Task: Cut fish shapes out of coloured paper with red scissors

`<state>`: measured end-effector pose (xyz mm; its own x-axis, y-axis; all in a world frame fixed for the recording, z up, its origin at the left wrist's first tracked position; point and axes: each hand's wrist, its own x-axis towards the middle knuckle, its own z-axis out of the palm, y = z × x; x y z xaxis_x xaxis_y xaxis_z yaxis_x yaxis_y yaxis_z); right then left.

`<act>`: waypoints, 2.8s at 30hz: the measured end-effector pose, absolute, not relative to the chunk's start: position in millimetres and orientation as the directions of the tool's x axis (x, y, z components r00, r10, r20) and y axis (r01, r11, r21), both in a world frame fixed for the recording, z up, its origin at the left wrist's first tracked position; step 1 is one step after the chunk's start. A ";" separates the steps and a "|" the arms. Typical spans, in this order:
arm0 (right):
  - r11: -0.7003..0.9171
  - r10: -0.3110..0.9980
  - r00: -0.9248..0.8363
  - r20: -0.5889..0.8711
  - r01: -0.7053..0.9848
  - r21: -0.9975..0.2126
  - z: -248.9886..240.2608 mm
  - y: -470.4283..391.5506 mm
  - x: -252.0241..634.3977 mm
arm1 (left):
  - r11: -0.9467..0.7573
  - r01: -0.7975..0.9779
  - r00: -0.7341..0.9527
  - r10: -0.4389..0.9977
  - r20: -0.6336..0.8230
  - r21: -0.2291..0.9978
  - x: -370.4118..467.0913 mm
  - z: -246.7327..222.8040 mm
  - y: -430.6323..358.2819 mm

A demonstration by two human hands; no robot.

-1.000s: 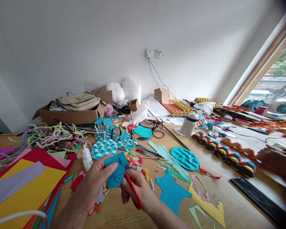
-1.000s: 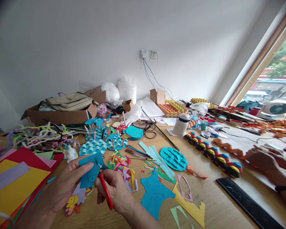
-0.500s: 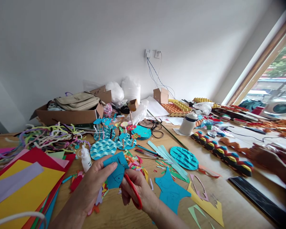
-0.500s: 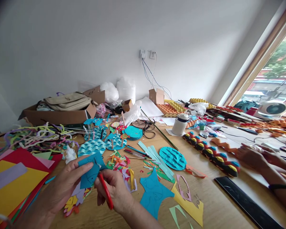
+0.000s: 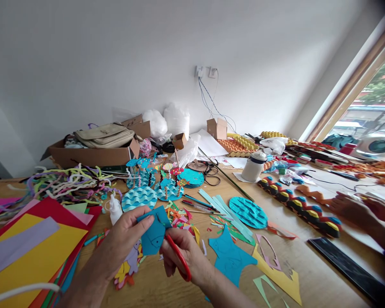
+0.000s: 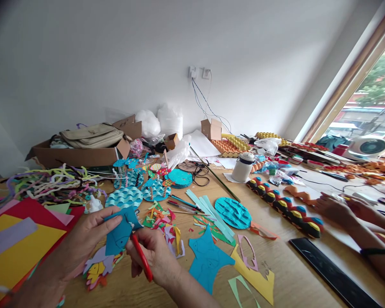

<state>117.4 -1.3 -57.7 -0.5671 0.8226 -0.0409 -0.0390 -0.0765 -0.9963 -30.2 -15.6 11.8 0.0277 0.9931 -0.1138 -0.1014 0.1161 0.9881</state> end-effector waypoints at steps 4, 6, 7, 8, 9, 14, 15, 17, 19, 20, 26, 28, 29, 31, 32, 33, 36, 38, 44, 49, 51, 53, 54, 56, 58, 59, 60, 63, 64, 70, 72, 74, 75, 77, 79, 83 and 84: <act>-0.087 0.834 -0.551 -0.025 -0.087 -0.992 -57.1 -4.0 112.9 | 0.101 -0.108 -0.016 0.995 -0.103 0.989 -23.9 14.2 -16.9; -0.095 0.835 -0.550 -0.003 -0.140 -0.986 -57.6 -5.5 110.7 | 0.094 -0.133 -0.026 0.995 -0.098 0.987 -21.7 12.7 -18.0; -0.097 0.836 -0.549 0.009 -0.164 -0.982 -58.2 -6.3 109.7 | 0.096 -0.149 -0.026 0.995 -0.101 0.984 -21.0 11.1 -18.4; -0.097 0.836 -0.548 0.022 -0.187 -0.978 -58.8 -7.0 108.9 | 0.101 -0.166 -0.026 0.994 -0.106 0.981 -20.5 9.2 -18.7; -0.095 0.838 -0.545 0.034 -0.207 -0.974 -59.4 -7.7 108.2 | 0.107 -0.182 -0.024 0.993 -0.113 0.978 -20.2 7.0 -18.7; -0.077 0.853 -0.517 0.072 -0.262 -0.962 -60.7 -9.4 106.0 | 0.116 -0.227 -0.084 0.987 -0.138 0.967 -18.7 -1.2 -15.7; -0.078 0.854 -0.515 0.068 -0.258 -0.963 -60.3 -9.6 105.9 | 0.110 -0.227 -0.094 0.986 -0.135 0.968 -18.0 -1.8 -15.0; -0.085 0.857 -0.513 0.052 -0.240 -0.967 -59.0 -9.7 106.1 | 0.098 -0.226 -0.096 0.988 -0.122 0.969 -15.9 -2.2 -14.5; -0.093 0.861 -0.507 0.035 -0.225 -0.970 -57.8 -9.8 106.5 | 0.088 -0.219 -0.091 0.990 -0.110 0.972 -13.5 -2.2 -15.0; -0.096 0.863 -0.504 0.029 -0.220 -0.971 -57.6 -9.8 106.6 | 0.086 -0.213 -0.087 0.990 -0.106 0.973 -12.3 -2.3 -15.6; -0.094 0.870 -0.492 0.024 -0.214 -0.972 -62.3 -9.5 104.1 | 0.072 -0.207 -0.081 0.993 -0.091 0.976 -7.9 -4.0 -17.2; -0.096 0.880 -0.474 0.029 -0.237 -0.967 -63.9 -9.9 102.9 | 0.064 -0.203 -0.098 0.992 -0.085 0.977 -7.2 -4.3 -16.8; -0.098 0.886 -0.463 0.030 -0.249 -0.964 -64.4 -10.2 102.5 | 0.065 -0.193 -0.104 0.991 -0.086 0.979 -7.0 -4.3 -16.6; -0.103 0.893 -0.449 0.024 -0.256 -0.961 -65.2 -10.5 102.2 | 0.072 -0.171 -0.112 0.990 -0.091 0.983 -7.0 -4.1 -16.5; -0.105 0.895 -0.446 0.018 -0.251 -0.962 -65.6 -10.5 102.3 | 0.075 -0.160 -0.113 0.989 -0.094 0.984 -7.1 -4.0 -16.6; -0.106 0.895 -0.446 0.013 -0.241 -0.965 -66.2 -10.4 102.4 | 0.076 -0.152 -0.113 0.989 -0.094 0.985 -7.4 -4.0 -16.8; -0.096 0.895 -0.446 0.012 -0.220 -0.971 -68.2 -9.3 103.2 | 0.059 -0.145 -0.109 0.991 -0.075 0.988 -8.5 -4.8 -17.3; -0.088 0.896 -0.444 0.013 -0.205 -0.975 -68.5 -8.7 103.8 | 0.045 -0.150 -0.101 0.993 -0.061 0.988 -9.1 -5.9 -17.5; -0.064 0.903 -0.429 0.014 -0.167 -0.984 -61.8 -10.1 104.6 | 0.051 -0.130 -0.073 0.995 -0.061 0.990 -7.9 -6.4 -17.6; -0.064 0.904 -0.427 0.015 -0.170 -0.983 -63.3 -10.4 103.9 | 0.062 -0.128 -0.089 0.993 -0.074 0.990 -7.3 -6.4 -16.7; -0.060 0.904 -0.428 0.023 -0.180 -0.982 -65.6 -10.1 103.5 | 0.064 -0.139 -0.087 0.993 -0.076 0.988 -7.7 -7.5 -16.4; -0.053 0.902 -0.429 0.038 -0.199 -0.979 -66.8 -10.2 103.3 | 0.061 -0.159 -0.083 0.994 -0.075 0.985 -8.0 -8.3 -16.6; -0.053 0.902 -0.429 0.042 -0.207 -0.977 -66.7 -10.4 103.2 | 0.060 -0.166 -0.076 0.994 -0.074 0.984 -8.0 -8.5 -16.8; -0.062 0.901 -0.432 0.037 -0.214 -0.975 -65.7 -11.1 103.3 | 0.059 -0.179 -0.064 0.995 -0.072 0.982 -7.5 -8.4 -17.6; -0.067 0.903 -0.429 0.028 -0.205 -0.976 -64.9 -11.6 103.5 | 0.062 -0.196 -0.069 0.995 -0.077 0.979 -6.1 -7.9 -18.4; -0.067 0.905 -0.424 0.025 -0.201 -0.977 -65.0 -11.7 103.5 | 0.066 -0.207 -0.080 0.993 -0.084 0.976 -5.3 -7.6 -18.8; -0.068 0.906 -0.422 0.023 -0.199 -0.978 -65.5 -11.8 103.5 | 0.069 -0.220 -0.098 0.991 -0.092 0.973 -4.4 -7.3 -19.1; -0.075 0.911 -0.413 0.012 -0.194 -0.978 -68.8 -11.8 103.0 | 0.075 -0.252 -0.136 0.984 -0.112 0.965 -2.6 -7.2 -19.8; -0.080 0.911 -0.413 0.006 -0.190 -0.978 -69.8 -11.8 102.7 | 0.075 -0.258 -0.136 0.984 -0.113 0.963 -2.5 -7.4 -19.9; -0.093 0.909 -0.416 -0.007 -0.186 -0.978 -67.8 -12.2 101.6 | 0.070 -0.259 -0.107 0.989 -0.101 0.963 -3.8 -8.2 -18.9; -0.095 0.909 -0.417 -0.007 -0.191 -0.977 -65.4 -12.4 101.6 | 0.074 -0.269 -0.101 0.989 -0.104 0.960 -3.6 -8.3 -18.3; -0.101 0.907 -0.421 -0.009 -0.198 -0.975 -63.5 -12.7 101.7 | 0.075 -0.284 -0.101 0.989 -0.108 0.956 -3.1 -8.5 -18.0; -0.102 0.906 -0.423 -0.007 -0.202 -0.974 -62.9 -12.8 101.8 | 0.074 -0.291 -0.103 0.989 -0.109 0.954 -2.9 -8.6 -18.1; -0.103 0.903 -0.429 -0.003 -0.210 -0.972 -62.3 -13.2 101.9 | 0.073 -0.298 -0.101 0.989 -0.108 0.952 -2.7 -8.8 -18.6; -0.103 0.903 -0.431 0.001 -0.218 -0.971 -62.4 -13.5 101.9 | 0.074 -0.299 -0.094 0.990 -0.107 0.951 -2.8 -8.8 -19.2; -0.101 0.906 -0.424 0.003 -0.221 -0.970 -62.1 -12.6 101.6 | 0.082 -0.289 -0.086 0.990 -0.112 0.954 -4.3 -9.8 -19.4; -0.099 0.906 -0.424 0.003 -0.219 -0.971 -61.7 -12.3 101.5 | 0.081 -0.284 -0.085 0.990 -0.109 0.955 -4.9 -10.4 -19.1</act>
<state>101.5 -12.3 -61.7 -0.4242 0.9056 0.0034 -0.2191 -0.0990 -0.9707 -4.9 -19.1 -10.4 -0.0853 0.9904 -0.1091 -0.2840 0.0808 0.9554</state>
